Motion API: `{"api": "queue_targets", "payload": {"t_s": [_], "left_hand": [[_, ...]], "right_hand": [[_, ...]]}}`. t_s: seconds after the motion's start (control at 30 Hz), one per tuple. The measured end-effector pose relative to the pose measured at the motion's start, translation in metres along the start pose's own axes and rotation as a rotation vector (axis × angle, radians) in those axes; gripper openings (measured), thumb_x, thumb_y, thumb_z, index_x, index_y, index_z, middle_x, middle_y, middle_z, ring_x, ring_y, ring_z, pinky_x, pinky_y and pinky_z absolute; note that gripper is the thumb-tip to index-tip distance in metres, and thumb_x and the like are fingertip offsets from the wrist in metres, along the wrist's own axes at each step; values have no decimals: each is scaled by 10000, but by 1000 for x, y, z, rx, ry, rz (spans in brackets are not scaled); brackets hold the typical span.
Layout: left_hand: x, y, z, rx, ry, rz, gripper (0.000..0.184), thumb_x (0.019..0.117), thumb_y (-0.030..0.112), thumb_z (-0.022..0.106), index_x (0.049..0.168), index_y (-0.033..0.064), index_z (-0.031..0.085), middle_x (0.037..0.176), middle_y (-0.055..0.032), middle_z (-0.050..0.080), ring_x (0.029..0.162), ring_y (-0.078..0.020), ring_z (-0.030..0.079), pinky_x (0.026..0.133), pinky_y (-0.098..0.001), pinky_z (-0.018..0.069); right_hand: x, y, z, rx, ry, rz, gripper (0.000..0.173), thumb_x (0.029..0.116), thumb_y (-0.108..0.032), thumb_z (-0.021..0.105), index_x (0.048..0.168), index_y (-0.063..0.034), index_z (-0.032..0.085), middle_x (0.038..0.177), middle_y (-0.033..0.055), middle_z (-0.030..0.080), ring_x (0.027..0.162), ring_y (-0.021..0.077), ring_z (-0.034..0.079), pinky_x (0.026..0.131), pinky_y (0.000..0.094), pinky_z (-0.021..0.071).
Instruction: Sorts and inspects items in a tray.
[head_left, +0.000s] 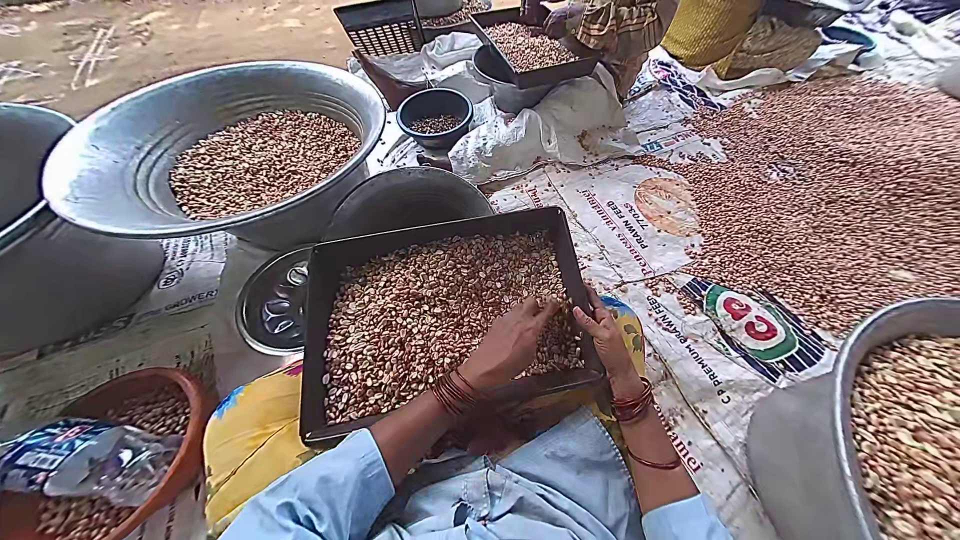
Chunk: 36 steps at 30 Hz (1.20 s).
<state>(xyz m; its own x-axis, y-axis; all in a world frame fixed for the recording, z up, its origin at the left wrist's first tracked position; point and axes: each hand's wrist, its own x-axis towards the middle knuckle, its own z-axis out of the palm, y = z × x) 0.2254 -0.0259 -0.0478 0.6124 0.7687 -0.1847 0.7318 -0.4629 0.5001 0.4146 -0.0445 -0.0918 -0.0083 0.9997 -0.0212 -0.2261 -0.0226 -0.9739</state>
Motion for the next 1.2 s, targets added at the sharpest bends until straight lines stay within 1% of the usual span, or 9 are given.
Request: {"api": "queue_targets", "payload": {"t_s": [0.07, 0.2, 0.4, 0.67, 0.77, 0.87, 0.97, 1.07, 1.2], "left_hand": [[-1, -14, -22, 15, 172, -114, 542, 1019, 41, 490, 1555, 100, 437, 1432, -267, 519, 1202, -438, 609, 946, -555, 536], [-18, -35, -31, -16, 390, -48, 340, 994, 85, 586, 1324, 67, 665, 1276, -236, 639, 1122, -394, 657, 941, -529, 539], [-10, -20, 13, -16, 323, 158, 153, 981, 106, 617, 1046, 51, 744, 1040, -184, 693, 1004, -363, 688, 802, -491, 578], [18, -11, 22, 81, 177, 204, 213, 1016, 104, 562, 1033, -36, 721, 1085, -231, 687, 1094, -408, 657, 900, -509, 547], [15, -24, 9, -237, 218, 106, 205, 976, 113, 612, 1072, -27, 727, 1084, -168, 732, 1063, -282, 698, 962, -449, 541], [7, -36, -1, -522, 166, -56, 327, 931, 155, 482, 1172, -2, 638, 1037, -94, 681, 843, -134, 651, 773, -338, 541], [-4, -31, 8, -380, 78, 25, 253, 950, 85, 547, 1150, -16, 665, 882, -127, 653, 730, -204, 590, 707, -389, 501], [-7, -24, 23, -170, 69, 161, 177, 978, 82, 603, 1093, -6, 705, 1027, -196, 707, 951, -342, 699, 876, -502, 555], [-5, -12, 22, -52, -37, 128, 209, 1001, 100, 584, 1135, 1, 710, 1116, -239, 682, 1030, -407, 681, 883, -556, 540]], "right_hand": [[-2, 0, 0, 16, -1, 1, 596, 1002, -30, 456, 1546, 74, 237, 1382, 106, 537, 1048, -19, 624, 891, 142, 526], [2, 2, -1, 30, -16, -4, 591, 1004, -45, 465, 1546, 57, 252, 1408, 108, 524, 1072, -7, 627, 899, 152, 533], [2, 1, -1, 23, -9, 6, 581, 1007, -35, 458, 1546, 48, 258, 1389, 100, 538, 1038, -6, 630, 870, 148, 534], [0, 2, -1, 18, -12, -20, 586, 1008, -29, 460, 1545, 73, 250, 1427, 139, 517, 1127, 7, 607, 955, 157, 505], [1, 2, -2, 28, -19, -22, 573, 1008, -31, 464, 1542, 56, 276, 1411, 120, 535, 1101, 3, 616, 928, 156, 518], [0, 2, -2, 38, -15, -12, 566, 1009, -35, 469, 1540, 44, 287, 1399, 104, 540, 1071, -3, 622, 902, 151, 524], [2, 2, -2, 26, -13, 5, 565, 1017, -34, 465, 1544, 35, 275, 1387, 102, 547, 1034, -4, 630, 876, 152, 531], [3, 3, -2, 20, -20, 0, 574, 1015, -36, 462, 1547, 43, 260, 1386, 104, 543, 1048, -3, 627, 884, 149, 528], [0, 3, -3, 20, -18, -8, 573, 1013, -32, 461, 1546, 46, 263, 1379, 113, 548, 1043, 0, 632, 892, 155, 530]]}}
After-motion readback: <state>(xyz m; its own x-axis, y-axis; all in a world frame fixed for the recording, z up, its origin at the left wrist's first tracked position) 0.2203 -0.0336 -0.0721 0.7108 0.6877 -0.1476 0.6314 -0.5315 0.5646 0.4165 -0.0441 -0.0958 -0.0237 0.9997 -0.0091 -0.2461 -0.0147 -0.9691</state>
